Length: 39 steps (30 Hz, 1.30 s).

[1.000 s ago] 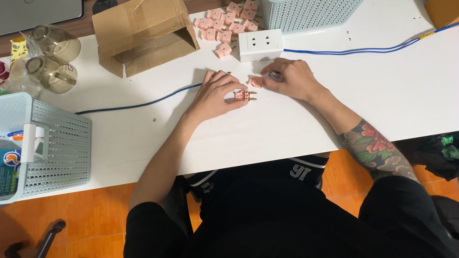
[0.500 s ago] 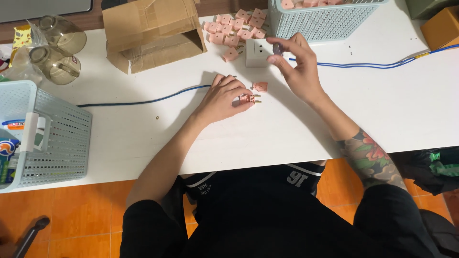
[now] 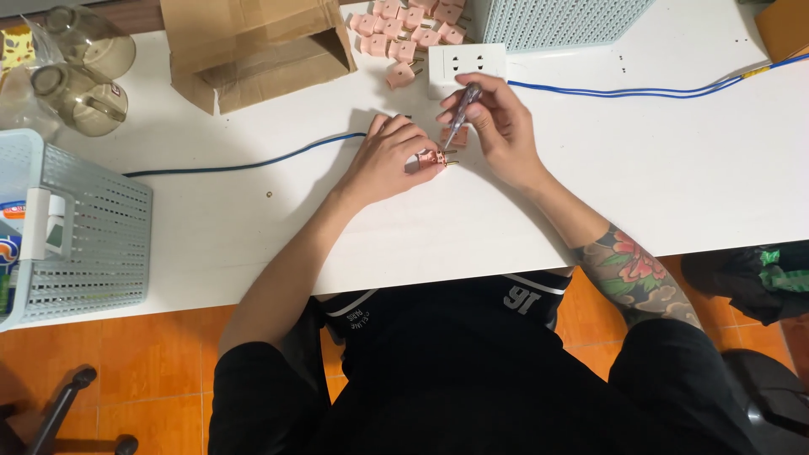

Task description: Using a small screwdriver to remove internal metal components from pink plastic electrical housings.

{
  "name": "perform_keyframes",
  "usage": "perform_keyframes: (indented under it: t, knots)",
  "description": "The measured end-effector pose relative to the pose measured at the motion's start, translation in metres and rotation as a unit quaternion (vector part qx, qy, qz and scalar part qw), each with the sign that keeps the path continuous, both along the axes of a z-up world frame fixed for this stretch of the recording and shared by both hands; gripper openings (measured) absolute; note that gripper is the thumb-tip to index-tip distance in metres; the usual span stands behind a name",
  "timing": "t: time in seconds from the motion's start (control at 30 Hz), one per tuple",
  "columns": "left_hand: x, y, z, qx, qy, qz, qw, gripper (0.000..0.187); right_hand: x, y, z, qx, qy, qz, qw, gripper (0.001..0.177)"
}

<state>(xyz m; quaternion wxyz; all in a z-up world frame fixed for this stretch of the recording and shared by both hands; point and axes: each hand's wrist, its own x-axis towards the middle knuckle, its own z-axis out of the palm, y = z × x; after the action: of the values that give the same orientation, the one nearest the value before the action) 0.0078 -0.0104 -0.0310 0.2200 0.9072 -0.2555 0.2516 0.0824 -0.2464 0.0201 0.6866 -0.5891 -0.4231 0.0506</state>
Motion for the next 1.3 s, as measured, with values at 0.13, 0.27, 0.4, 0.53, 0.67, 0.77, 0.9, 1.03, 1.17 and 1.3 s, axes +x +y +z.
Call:
perform_keyframes:
  t: [0.13,0.27,0.4,0.53,0.67,0.77,0.9,1.03,1.17,1.3]
  knots:
    - [0.0,-0.002,0.0,0.01,0.0,0.004,1.0,0.025,-0.004,-0.001,-0.003,-0.022,0.02,0.01,1.0,0.039]
    - [0.003,0.003,-0.008,0.008,0.005,0.001,1.0,0.028,-0.01,0.006,0.001,-0.037,-0.024,-0.007,0.999,0.04]
    - [0.004,0.004,-0.01,-0.003,0.001,-0.016,1.0,0.031,-0.012,0.009,-0.001,-0.028,-0.061,-0.028,0.997,0.035]
    - [0.003,0.004,-0.008,-0.004,0.0,-0.015,1.0,0.03,0.0,0.005,-0.016,-0.04,-0.064,-0.031,0.997,0.039]
    - [0.003,0.004,-0.01,-0.003,0.002,-0.008,1.0,0.032,0.009,0.004,-0.026,-0.028,-0.081,-0.029,0.996,0.045]
    - [0.003,0.004,-0.008,-0.008,0.007,-0.01,1.0,0.031,0.007,0.005,-0.021,-0.019,-0.107,-0.033,0.994,0.043]
    - [0.003,0.005,-0.009,0.001,0.015,-0.006,1.0,0.03,0.012,0.005,-0.024,-0.024,-0.153,-0.058,0.986,0.035]
    - [0.003,0.004,-0.006,0.006,0.015,-0.009,1.0,0.033,-0.007,0.007,-0.005,-0.024,-0.096,-0.042,0.994,0.035]
    - [0.003,0.003,-0.008,0.007,0.017,-0.004,1.0,0.031,0.0,0.005,-0.009,-0.023,-0.121,-0.044,0.991,0.036]
    - [0.005,0.003,-0.01,0.012,0.017,0.002,1.0,0.032,0.011,0.003,-0.024,-0.025,-0.117,-0.046,0.992,0.038]
